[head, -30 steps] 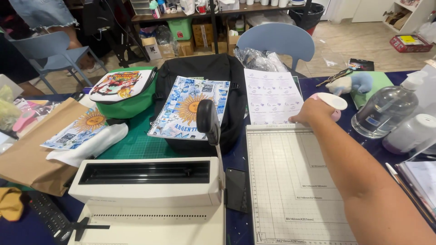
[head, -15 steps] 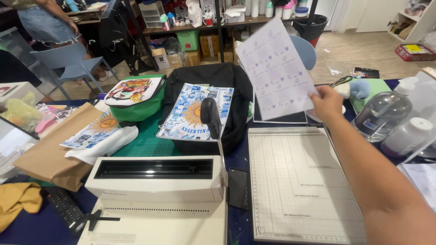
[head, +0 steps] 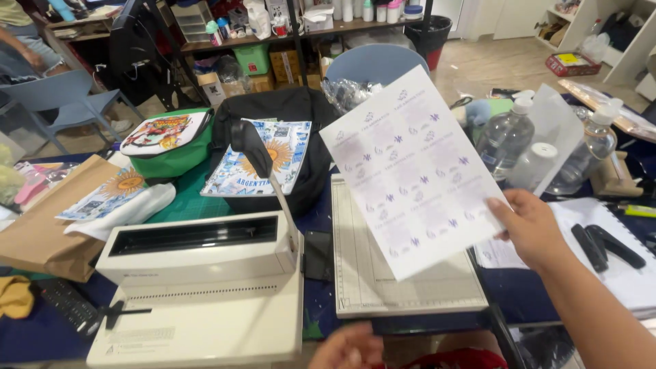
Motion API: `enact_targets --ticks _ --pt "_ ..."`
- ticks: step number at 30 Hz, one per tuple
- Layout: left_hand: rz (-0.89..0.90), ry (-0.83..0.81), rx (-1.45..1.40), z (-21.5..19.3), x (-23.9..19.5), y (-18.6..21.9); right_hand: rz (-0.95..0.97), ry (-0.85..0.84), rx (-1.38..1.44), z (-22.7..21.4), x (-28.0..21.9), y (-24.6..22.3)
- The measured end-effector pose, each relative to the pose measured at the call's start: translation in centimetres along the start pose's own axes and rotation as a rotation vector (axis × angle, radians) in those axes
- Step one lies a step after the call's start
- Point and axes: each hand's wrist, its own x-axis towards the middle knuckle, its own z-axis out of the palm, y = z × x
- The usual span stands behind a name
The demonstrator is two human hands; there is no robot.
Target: The person handles a spiral-bound notebook with an Argentina-themed cover, opening it to reveal pages. They then place a sheet of paper onto a paper cutter and use the blade to trim the edges of the paper multiple times.
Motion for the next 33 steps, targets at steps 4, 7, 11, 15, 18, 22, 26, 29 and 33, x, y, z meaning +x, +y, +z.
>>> enact_targets --ticks 4,7,11,15,18,22,26,29,33 --pt "0.449 -0.068 0.058 2.4 0.3 5.4 -0.073 -0.018 -0.027 -5.3 -5.5 2.3" --pt "0.651 0.049 -0.017 4.4 0.2 9.0 -0.213 0.0 -0.057 -8.4 -8.6 1.5" --pt "0.925 0.208 -0.205 3.0 1.9 7.9 -0.356 0.159 -0.231 -13.7 -9.0 5.3" --pt "1.063 0.21 0.044 2.0 -0.1 7.1 -0.365 0.109 -0.536 -18.7 -9.0 8.9" --pt "1.259 0.232 0.389 1.8 -2.1 6.9 -0.813 -0.031 -0.271 -19.5 -9.5 12.0" --pt "1.387 0.326 0.996 0.6 -2.6 5.5 -0.873 0.029 -0.254 -14.2 -14.0 6.3" --pt "1.257 0.42 1.29 -1.3 -1.2 2.6 -0.764 0.004 -0.394 -9.8 -15.0 4.8" --pt "1.075 0.299 1.442 -1.8 -1.0 0.7 -0.703 -0.066 -0.505 -8.5 -15.1 6.2" --pt "1.127 0.223 1.473 -1.4 -1.3 -0.2 -0.696 -0.108 -0.468 -9.0 -16.0 5.9"
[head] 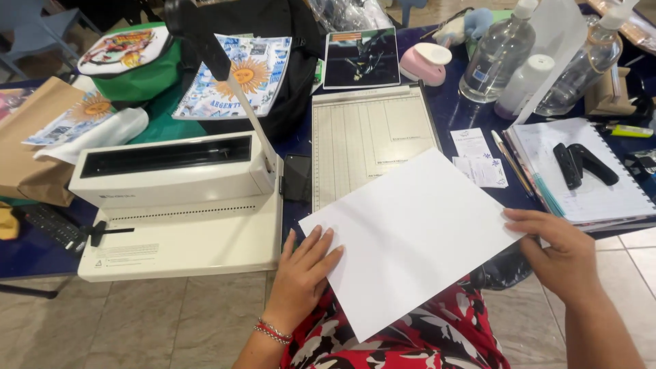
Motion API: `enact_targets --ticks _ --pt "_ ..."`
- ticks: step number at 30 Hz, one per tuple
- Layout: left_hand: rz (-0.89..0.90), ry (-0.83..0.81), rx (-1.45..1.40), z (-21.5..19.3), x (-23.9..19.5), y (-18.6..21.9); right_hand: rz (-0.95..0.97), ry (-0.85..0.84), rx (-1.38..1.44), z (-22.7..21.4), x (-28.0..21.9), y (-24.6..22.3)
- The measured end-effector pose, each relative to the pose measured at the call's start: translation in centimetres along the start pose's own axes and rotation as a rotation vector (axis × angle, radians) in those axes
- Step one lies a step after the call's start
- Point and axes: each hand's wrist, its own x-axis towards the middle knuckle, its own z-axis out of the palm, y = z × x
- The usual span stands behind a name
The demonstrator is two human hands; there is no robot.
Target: The person handles a spiral-bound notebook with an Argentina-themed cover, opening it to reveal pages. They then place a sheet of paper onto a paper cutter and use the blade to trim the edges of the paper multiple times.
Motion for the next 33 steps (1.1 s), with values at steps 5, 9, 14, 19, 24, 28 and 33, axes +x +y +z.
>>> enact_targets --ticks 5,9,14,19,24,28,33 --pt "0.0 0.421 -0.373 -2.6 1.6 1.3 -0.004 0.301 0.257 -1.1 0.0 -2.8" --pt "-0.247 0.674 -0.472 -2.5 2.1 0.8 -0.026 0.422 0.296 -0.4 0.0 -2.0" --pt "-0.71 0.579 -0.82 -2.5 3.6 0.2 0.523 0.084 0.598 2.3 -1.1 0.8" --pt "-0.888 0.445 -0.924 -2.2 5.8 -0.3 0.608 -0.011 0.733 2.7 0.8 -2.5" --pt "-0.832 0.246 -0.674 -2.0 9.3 -2.6 0.855 -0.042 0.451 2.7 1.5 -5.5" --pt "-0.554 0.183 -0.05 -0.4 10.8 -4.8 0.663 -0.196 0.252 3.8 -2.2 -4.3" --pt "-0.201 -0.022 0.497 1.2 13.7 -3.8 0.614 -0.278 0.174 5.0 -4.1 -6.0"
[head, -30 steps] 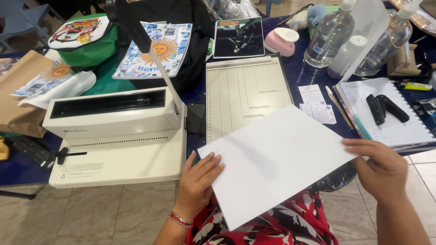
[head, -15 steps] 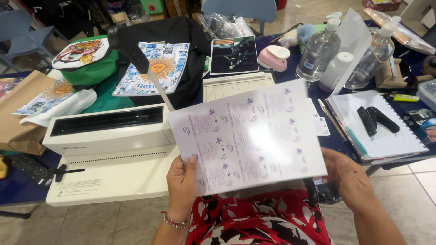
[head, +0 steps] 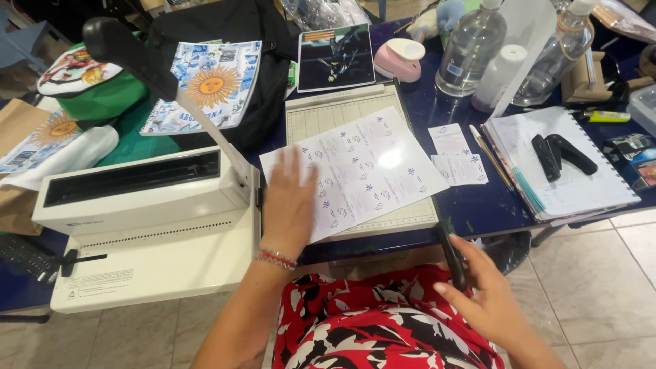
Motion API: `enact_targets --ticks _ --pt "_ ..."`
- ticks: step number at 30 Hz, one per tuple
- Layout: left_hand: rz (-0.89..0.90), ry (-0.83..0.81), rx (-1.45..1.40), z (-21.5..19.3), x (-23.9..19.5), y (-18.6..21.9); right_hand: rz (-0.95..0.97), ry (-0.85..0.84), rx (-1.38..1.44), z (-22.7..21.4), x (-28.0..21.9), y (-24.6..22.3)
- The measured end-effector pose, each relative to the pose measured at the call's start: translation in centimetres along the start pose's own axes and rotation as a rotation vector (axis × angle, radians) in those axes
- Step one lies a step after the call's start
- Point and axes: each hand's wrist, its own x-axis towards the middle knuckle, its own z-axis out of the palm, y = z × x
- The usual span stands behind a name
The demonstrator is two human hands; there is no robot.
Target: The person handles a spiral-bound notebook with an Argentina-themed cover, opening it to reveal pages. They then place a sheet of paper onto a paper cutter and use the blade to trim the edges of the paper multiple times.
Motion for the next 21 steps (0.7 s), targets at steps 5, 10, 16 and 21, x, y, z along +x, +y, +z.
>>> enact_targets --ticks 5,10,16,21 --pt "0.271 -0.627 -0.311 -0.3 2.5 5.1 -0.275 0.181 0.014 1.7 -0.5 -0.6" --pt "0.231 -0.559 -0.332 0.0 2.0 2.9 -0.221 0.225 0.048 1.4 -0.6 -1.9" --pt "0.222 -0.559 -0.346 0.0 1.6 2.2 -0.397 0.341 -0.091 2.1 -0.4 0.5" --pt "0.224 -0.544 -0.339 0.1 1.8 2.2 -0.421 0.339 0.139 -0.6 0.2 -0.3"
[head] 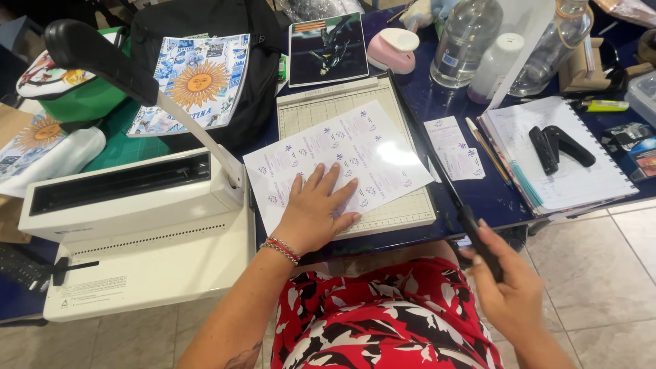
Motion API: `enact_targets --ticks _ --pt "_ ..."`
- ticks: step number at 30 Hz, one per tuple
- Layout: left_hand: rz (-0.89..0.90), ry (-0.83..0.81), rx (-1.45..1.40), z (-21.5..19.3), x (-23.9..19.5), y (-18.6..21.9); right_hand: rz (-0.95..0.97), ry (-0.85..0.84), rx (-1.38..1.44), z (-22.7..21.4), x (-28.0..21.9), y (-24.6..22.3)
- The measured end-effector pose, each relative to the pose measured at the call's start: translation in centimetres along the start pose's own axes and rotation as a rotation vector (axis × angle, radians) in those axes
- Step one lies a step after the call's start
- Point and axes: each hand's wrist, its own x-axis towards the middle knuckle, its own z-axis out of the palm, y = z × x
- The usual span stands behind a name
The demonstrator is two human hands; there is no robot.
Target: The person handles a spiral-bound notebook with an Argentina-themed cover, opening it to reveal pages. They then place a sheet of paper onto a paper cutter and use the blade to trim the edges of the paper multiple times.
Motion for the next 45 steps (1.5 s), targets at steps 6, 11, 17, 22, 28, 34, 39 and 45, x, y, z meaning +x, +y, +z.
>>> enact_targets --ticks 6,11,17,22,28,34,39,45 --pt "0.034 -0.03 -0.026 -0.7 0.0 -0.7 -0.311 0.196 -0.078 -0.3 5.1 -6.9" --pt "0.171 -0.127 -0.157 -2.1 0.8 -1.3 -0.35 0.198 -0.148 -0.1 7.6 -8.0" --pt "0.113 -0.236 -0.142 -3.9 7.0 1.6 -0.382 0.216 -0.133 0.3 7.4 -7.2" --pt "0.065 -0.324 0.022 -4.0 11.9 2.8 -0.365 0.229 -0.145 0.7 6.8 -6.8" --pt "0.093 -0.34 0.026 -3.6 14.4 3.5 -0.299 0.244 -0.243 1.1 6.0 -7.9" --pt "0.064 -0.36 0.041 -3.9 14.5 4.0 -0.313 0.282 -0.298 1.5 5.0 -6.6" --pt "0.05 -0.374 0.031 -4.3 14.4 3.9 -0.25 0.271 -0.276 1.6 4.3 -6.6" --pt "0.052 -0.364 0.027 -4.0 14.6 3.8 -0.187 0.246 -0.274 1.7 3.5 -6.5"
